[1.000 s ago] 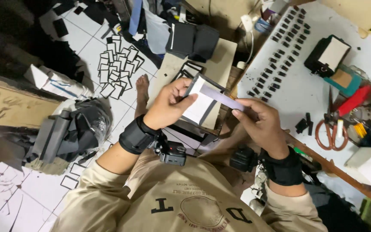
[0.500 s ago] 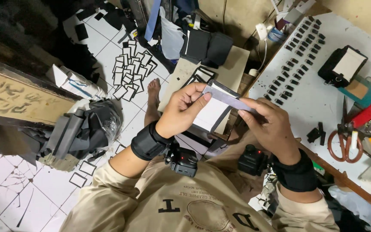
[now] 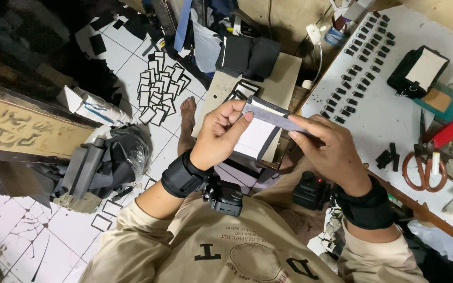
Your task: The person measures and inspects small leather wallet components using a metal ruler.
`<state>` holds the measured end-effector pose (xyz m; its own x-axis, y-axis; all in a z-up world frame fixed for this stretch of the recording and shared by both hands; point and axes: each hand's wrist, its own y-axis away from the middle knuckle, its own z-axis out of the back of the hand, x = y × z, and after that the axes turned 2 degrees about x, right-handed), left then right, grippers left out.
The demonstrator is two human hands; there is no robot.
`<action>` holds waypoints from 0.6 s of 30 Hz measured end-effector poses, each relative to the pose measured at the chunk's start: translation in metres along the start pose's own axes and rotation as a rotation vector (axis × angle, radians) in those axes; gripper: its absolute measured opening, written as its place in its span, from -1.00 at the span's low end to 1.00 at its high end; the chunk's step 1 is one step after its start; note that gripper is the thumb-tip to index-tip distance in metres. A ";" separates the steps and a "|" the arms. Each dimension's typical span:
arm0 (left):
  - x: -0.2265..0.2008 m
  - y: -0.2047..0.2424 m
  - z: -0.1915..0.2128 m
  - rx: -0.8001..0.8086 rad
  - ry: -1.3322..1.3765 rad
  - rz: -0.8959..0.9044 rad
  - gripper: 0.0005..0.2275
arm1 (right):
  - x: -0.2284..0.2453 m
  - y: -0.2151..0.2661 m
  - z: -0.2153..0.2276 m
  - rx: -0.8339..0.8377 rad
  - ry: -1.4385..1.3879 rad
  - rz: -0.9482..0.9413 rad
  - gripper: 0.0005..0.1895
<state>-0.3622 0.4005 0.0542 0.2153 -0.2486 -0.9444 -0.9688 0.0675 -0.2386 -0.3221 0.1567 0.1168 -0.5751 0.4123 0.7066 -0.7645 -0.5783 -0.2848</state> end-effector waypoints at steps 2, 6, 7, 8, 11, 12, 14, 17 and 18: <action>0.003 0.000 0.001 -0.004 -0.008 -0.008 -0.83 | 0.001 -0.001 0.002 0.014 0.035 -0.013 -0.66; 0.000 -0.001 -0.001 -0.008 0.014 -0.002 -0.83 | -0.001 -0.002 0.000 0.008 0.051 -0.005 -0.67; 0.001 -0.001 -0.001 -0.010 0.009 -0.009 -0.83 | -0.002 -0.002 0.000 0.015 0.054 -0.007 -0.66; 0.002 -0.001 -0.001 -0.012 0.004 -0.016 -0.83 | -0.003 -0.001 0.000 0.021 0.057 -0.010 -0.66; 0.002 -0.001 0.001 -0.008 0.011 -0.005 -0.82 | -0.006 -0.002 -0.001 0.023 0.107 0.021 -0.66; 0.003 0.000 0.001 -0.008 0.011 -0.005 -0.82 | -0.006 -0.002 -0.001 0.023 0.108 0.020 -0.66; 0.004 0.000 0.002 -0.013 0.024 0.009 -0.82 | -0.007 -0.003 -0.001 0.028 0.101 0.026 -0.65; 0.005 0.000 0.003 -0.017 0.009 0.008 -0.82 | -0.006 -0.003 -0.001 0.021 0.086 0.051 -0.65; 0.005 0.001 0.004 -0.017 0.010 0.009 -0.82 | -0.005 -0.003 -0.001 0.022 0.086 0.050 -0.65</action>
<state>-0.3612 0.4031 0.0485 0.2056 -0.2577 -0.9441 -0.9726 0.0529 -0.2262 -0.3172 0.1574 0.1132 -0.6363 0.4405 0.6333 -0.7280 -0.6145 -0.3040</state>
